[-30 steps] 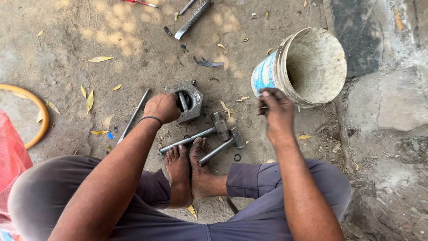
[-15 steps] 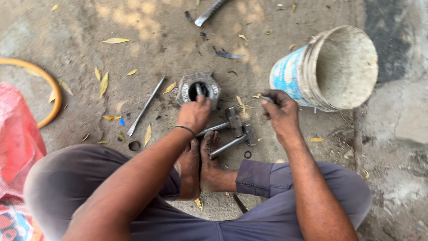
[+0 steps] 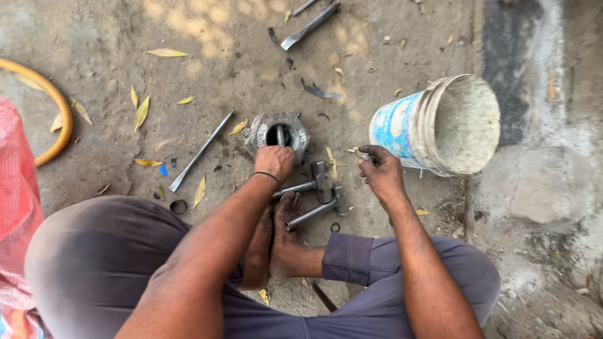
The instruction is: The person sits on the ground and uses a hammer and metal rod to strike and shape a coiled copper wire inside a metal housing. They repeatedly adjust the wire and strike it to fit it into the housing.
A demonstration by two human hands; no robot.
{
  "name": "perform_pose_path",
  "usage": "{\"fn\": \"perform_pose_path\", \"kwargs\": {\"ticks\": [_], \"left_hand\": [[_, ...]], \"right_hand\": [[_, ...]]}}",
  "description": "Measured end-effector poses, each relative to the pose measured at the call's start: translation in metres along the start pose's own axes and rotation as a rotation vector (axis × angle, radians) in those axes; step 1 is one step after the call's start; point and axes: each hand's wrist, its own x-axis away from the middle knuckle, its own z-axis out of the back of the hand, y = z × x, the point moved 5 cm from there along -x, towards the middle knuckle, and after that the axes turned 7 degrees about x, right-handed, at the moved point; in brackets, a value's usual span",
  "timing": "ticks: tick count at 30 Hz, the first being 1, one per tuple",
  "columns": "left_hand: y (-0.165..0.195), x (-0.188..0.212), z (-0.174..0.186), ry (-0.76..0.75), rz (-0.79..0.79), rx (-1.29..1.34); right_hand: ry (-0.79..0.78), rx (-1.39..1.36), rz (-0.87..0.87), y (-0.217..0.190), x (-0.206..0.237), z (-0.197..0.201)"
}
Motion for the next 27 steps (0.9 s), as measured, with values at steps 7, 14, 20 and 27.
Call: {"fn": "perform_pose_path", "kwargs": {"ticks": [7,14,20,27], "left_hand": [[-0.043,0.022,0.005,-0.384,0.038,-0.195],[-0.021,0.03,0.087,-0.204,-0.056,0.04],[-0.029,0.073,0.16,0.066,0.044,0.342],[-0.015,0.02,0.132,0.064,-0.019,0.239]], "right_hand": [[0.097,0.1,0.428,-0.008,-0.014,-0.011],[0.116,-0.164,0.061,-0.004,-0.05,-0.112],[0.181,0.243,0.222,0.008,-0.05,-0.154],[0.004,-0.017,0.018,0.032,-0.059,-0.163]]}}
